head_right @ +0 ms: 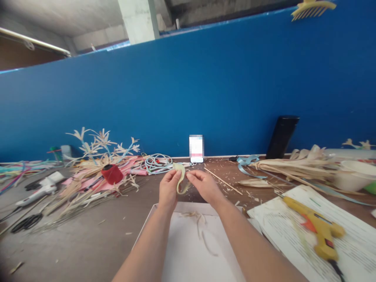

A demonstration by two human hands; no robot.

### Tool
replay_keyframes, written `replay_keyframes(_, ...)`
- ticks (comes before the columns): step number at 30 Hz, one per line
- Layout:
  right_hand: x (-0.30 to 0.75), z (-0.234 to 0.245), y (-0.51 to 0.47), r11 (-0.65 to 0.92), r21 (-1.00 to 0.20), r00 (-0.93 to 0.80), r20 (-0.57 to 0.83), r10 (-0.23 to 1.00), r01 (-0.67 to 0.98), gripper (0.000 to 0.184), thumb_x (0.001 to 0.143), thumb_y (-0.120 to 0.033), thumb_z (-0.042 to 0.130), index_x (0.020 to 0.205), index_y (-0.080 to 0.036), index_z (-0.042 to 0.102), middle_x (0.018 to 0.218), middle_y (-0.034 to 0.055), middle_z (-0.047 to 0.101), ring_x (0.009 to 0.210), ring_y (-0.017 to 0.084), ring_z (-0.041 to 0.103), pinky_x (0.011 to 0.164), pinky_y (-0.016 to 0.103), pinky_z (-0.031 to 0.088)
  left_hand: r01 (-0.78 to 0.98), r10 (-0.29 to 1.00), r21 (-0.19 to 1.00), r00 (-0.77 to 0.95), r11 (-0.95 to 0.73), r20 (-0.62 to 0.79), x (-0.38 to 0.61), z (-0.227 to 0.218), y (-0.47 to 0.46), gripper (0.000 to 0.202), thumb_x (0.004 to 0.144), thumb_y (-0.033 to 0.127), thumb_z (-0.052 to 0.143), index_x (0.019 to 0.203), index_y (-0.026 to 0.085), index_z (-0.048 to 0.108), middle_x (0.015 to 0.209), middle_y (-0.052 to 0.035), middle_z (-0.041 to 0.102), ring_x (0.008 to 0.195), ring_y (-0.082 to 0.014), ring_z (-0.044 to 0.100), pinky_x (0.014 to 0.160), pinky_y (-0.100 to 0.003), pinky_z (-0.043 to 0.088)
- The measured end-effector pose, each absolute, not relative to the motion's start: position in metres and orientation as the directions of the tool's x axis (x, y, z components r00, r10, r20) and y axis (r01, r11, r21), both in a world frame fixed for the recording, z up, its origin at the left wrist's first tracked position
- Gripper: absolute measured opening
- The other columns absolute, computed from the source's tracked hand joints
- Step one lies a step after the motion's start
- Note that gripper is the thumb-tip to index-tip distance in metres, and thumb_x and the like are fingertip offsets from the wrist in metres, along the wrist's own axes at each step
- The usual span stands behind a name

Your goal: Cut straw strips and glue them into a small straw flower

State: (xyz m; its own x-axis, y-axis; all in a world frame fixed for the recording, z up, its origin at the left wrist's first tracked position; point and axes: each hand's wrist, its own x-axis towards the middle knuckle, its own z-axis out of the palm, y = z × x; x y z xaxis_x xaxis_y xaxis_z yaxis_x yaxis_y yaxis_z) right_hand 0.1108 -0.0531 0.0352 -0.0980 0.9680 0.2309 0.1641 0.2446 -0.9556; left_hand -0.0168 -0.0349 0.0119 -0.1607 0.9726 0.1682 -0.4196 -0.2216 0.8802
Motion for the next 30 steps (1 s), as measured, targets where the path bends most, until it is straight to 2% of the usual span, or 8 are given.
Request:
replay_keyframes(3,0.110,0.036,-0.055,0.247,-0.965,-0.103,0.238,0.966,0.091,0.036,0.077,-0.049,0.051,0.093,-0.020,0.067,0.079,0.0021,0.065,0.073,0.017,0.056,0.063,0.026,0.042,-0.288,0.971,0.929,-0.121,-0.233,0.206,-0.013,0.015,-0.041,0.029,0.064,0.034,0.068,0.085,0.014,0.069,0.084,-0.0068,0.067,0.073,-0.0152,0.059,0.066,-0.023,0.045)
replay_keyframes(7,0.109,0.028,-0.050,0.204,-0.979,-0.068,0.205,0.976,-0.024,0.035,0.070,-0.048,0.060,0.087,-0.018,0.065,0.075,0.0016,0.063,0.064,0.014,0.053,0.060,0.026,0.042,-0.188,0.961,0.942,-0.070,-0.278,0.269,-0.008,0.018,-0.048,0.024,0.067,0.033,0.065,0.083,0.017,0.071,0.086,-0.0063,0.068,0.082,-0.0179,0.059,0.073,-0.025,0.045)
replay_keyframes(10,0.109,0.023,-0.047,0.173,-0.977,-0.031,0.178,0.983,-0.122,0.032,0.069,-0.046,0.063,0.082,-0.018,0.064,0.073,0.0016,0.062,0.065,0.014,0.054,0.062,0.027,0.043,-0.170,0.956,0.941,-0.027,-0.293,0.292,-0.005,0.017,-0.049,0.025,0.069,0.033,0.063,0.088,0.019,0.070,0.087,-0.0054,0.068,0.079,-0.0162,0.059,0.070,-0.023,0.045)
replay_keyframes(13,0.109,0.024,-0.046,0.172,-0.968,-0.019,0.179,0.984,-0.183,0.029,0.070,-0.044,0.063,0.086,-0.019,0.063,0.078,0.0020,0.063,0.070,0.016,0.056,0.066,0.028,0.044,-0.160,0.959,0.948,0.019,-0.276,0.282,-0.003,0.014,-0.049,0.029,0.071,0.033,0.062,0.095,0.019,0.067,0.082,-0.0046,0.067,0.069,-0.0138,0.058,0.062,-0.021,0.044)
replay_keyframes(17,0.109,0.026,-0.047,0.229,-0.965,0.032,0.226,0.973,-0.129,0.031,0.068,-0.043,0.064,0.090,-0.020,0.064,0.083,0.0021,0.065,0.075,0.017,0.057,0.069,0.028,0.044,-0.108,0.966,0.960,0.002,-0.257,0.259,-0.002,0.013,-0.051,0.029,0.071,0.034,0.061,0.094,0.017,0.065,0.072,-0.0029,0.065,0.060,-0.0115,0.054,0.054,-0.019,0.041)
replay_keyframes(23,0.111,0.024,-0.046,0.243,-0.967,0.147,0.252,0.957,0.074,0.033,0.067,-0.048,0.063,0.081,-0.018,0.067,0.065,0.0000,0.060,0.059,0.014,0.051,0.056,0.026,0.039,-0.071,0.973,0.970,-0.050,-0.231,0.227,-0.003,0.015,-0.052,0.026,0.071,0.039,0.061,0.080,0.015,0.064,0.066,-0.0026,0.062,0.058,-0.0107,0.053,0.052,-0.019,0.039)
replay_keyframes(26,0.110,0.025,-0.047,0.241,-0.970,0.125,0.244,0.962,0.033,0.032,0.068,-0.046,0.062,0.083,-0.018,0.066,0.067,0.0003,0.060,0.057,0.013,0.049,0.054,0.025,0.038,-0.104,0.970,0.964,-0.044,-0.243,0.240,-0.005,0.012,-0.050,0.027,0.071,0.040,0.060,0.078,0.015,0.062,0.067,-0.0028,0.062,0.058,-0.0110,0.053,0.052,-0.019,0.040)
replay_keyframes(30,0.109,0.025,-0.047,0.232,-0.970,0.038,0.230,0.972,-0.073,0.028,0.069,-0.043,0.062,0.084,-0.019,0.064,0.075,0.0016,0.061,0.064,0.014,0.054,0.058,0.026,0.042,-0.106,0.966,0.961,-0.056,-0.256,0.251,-0.007,0.010,-0.048,0.025,0.070,0.039,0.061,0.076,0.014,0.062,0.067,-0.0018,0.061,0.058,-0.0102,0.052,0.054,-0.019,0.040)
